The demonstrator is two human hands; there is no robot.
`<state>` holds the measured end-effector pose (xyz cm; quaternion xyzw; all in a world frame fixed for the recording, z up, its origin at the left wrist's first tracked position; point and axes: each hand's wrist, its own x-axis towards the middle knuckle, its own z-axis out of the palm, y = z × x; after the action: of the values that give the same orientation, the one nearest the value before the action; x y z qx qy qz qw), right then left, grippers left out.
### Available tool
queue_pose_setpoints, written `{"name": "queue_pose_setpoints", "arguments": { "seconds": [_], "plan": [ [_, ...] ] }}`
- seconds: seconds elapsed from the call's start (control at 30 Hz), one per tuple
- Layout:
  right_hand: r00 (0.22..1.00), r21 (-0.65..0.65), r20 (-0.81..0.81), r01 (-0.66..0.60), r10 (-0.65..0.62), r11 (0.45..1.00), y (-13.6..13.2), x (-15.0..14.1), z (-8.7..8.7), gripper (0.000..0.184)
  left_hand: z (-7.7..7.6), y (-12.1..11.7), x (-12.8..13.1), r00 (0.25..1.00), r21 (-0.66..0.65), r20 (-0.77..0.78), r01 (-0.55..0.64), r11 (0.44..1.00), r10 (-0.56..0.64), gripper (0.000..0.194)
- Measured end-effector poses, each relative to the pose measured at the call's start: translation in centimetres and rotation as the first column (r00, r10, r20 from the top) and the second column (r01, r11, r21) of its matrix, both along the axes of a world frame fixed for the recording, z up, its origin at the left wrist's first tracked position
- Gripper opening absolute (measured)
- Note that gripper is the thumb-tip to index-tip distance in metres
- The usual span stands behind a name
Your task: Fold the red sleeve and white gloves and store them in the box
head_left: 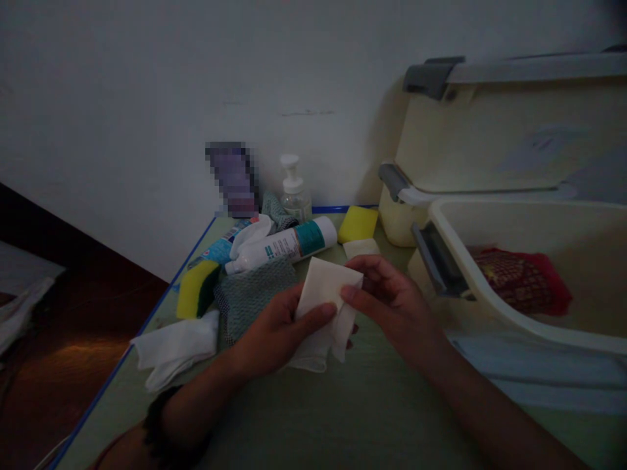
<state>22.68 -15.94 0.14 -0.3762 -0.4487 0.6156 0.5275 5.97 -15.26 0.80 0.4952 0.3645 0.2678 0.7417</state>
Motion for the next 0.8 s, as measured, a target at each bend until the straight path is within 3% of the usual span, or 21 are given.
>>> {"name": "queue_pose_setpoints", "arguments": {
  "seconds": [0.23,0.8],
  "plan": [
    [0.991,-0.032,0.137,0.002,0.002,0.999,-0.02,-0.11,-0.51,0.018,-0.13,0.22,-0.10,0.998,0.016,-0.066,0.006,1.000,-0.005,0.022],
    [0.986,-0.019,0.166,-0.007,0.010,1.000,0.14,-0.10,-0.36,0.019,-0.25,0.31,-0.09,0.990,0.048,-0.135,-0.021,0.999,0.027,0.026]
  ]
}}
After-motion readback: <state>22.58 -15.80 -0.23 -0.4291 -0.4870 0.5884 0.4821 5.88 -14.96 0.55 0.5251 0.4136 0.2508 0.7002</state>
